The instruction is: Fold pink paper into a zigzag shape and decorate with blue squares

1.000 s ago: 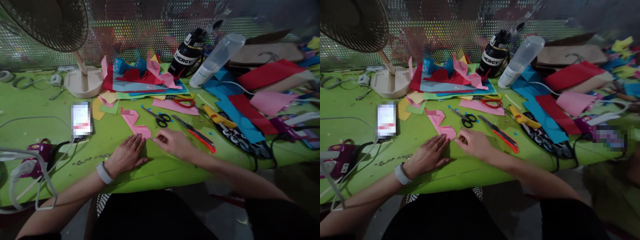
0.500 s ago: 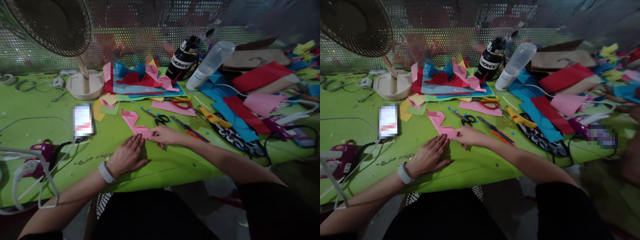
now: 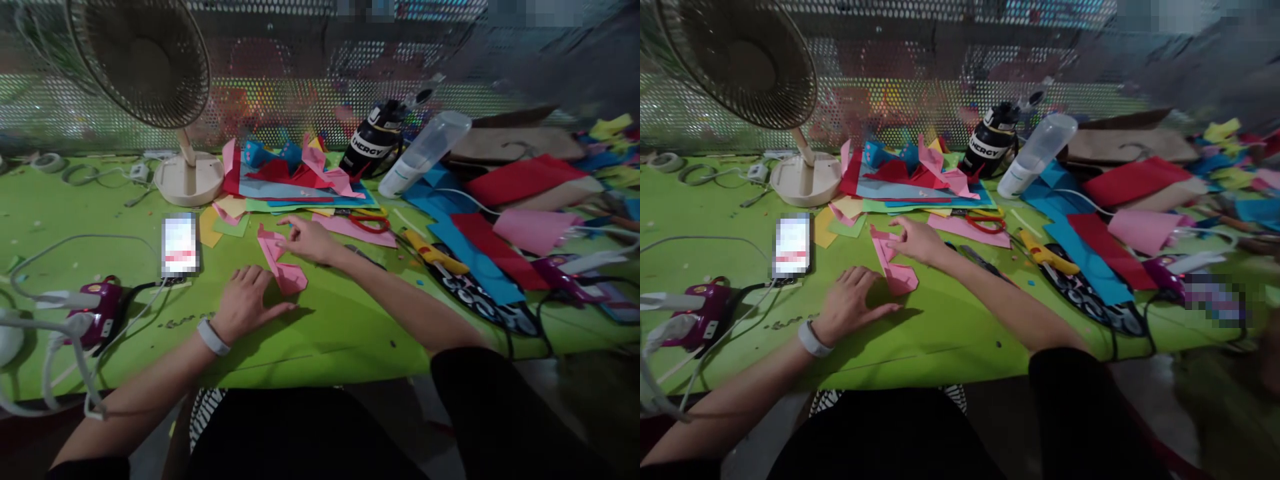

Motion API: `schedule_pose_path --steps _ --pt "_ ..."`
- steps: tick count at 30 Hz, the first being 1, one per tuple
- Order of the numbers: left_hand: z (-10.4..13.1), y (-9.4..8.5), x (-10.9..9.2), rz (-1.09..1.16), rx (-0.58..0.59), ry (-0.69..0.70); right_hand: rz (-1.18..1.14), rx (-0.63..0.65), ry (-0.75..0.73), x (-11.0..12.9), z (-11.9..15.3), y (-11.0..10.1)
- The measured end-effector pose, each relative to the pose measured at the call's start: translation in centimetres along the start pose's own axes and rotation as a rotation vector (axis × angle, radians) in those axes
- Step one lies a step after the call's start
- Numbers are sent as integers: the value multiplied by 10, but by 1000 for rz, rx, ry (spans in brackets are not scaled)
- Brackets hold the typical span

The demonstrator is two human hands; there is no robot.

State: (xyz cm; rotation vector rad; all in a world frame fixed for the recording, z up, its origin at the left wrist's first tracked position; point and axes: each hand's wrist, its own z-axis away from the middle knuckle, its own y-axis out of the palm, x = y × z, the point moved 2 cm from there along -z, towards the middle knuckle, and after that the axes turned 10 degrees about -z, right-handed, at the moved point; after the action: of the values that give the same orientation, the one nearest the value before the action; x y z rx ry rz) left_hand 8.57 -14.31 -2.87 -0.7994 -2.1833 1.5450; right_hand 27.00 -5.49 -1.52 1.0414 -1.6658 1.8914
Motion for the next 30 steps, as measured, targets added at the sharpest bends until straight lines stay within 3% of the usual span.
schedule_pose_path --steps 4,8,13,15,18,20,24,26,30 --pt "2 13 -4 219 83 115 -120 98 -48 -1 -34 22" --pt "2 15 6 382 37 7 -409 145 48 -7 -40 30" --pt "-6 5 34 543 -71 -332 -408 54 41 -5 -4 2" --pt "-11 4 43 556 -68 -423 -359 164 63 -2 18 -6" --pt "-19 10 47 571 31 -461 -353 476 139 1 49 -5" --pt "-22 15 46 566 81 -452 -305 543 98 4 62 -1" --pt "-21 18 49 500 32 -457 -114 360 -172 9 72 -2" --pt "-17 14 54 485 -32 -477 -164 302 -228 8 74 -8" --pt "-13 -2 64 556 -108 -507 -642 295 -10 -8 73 -20"
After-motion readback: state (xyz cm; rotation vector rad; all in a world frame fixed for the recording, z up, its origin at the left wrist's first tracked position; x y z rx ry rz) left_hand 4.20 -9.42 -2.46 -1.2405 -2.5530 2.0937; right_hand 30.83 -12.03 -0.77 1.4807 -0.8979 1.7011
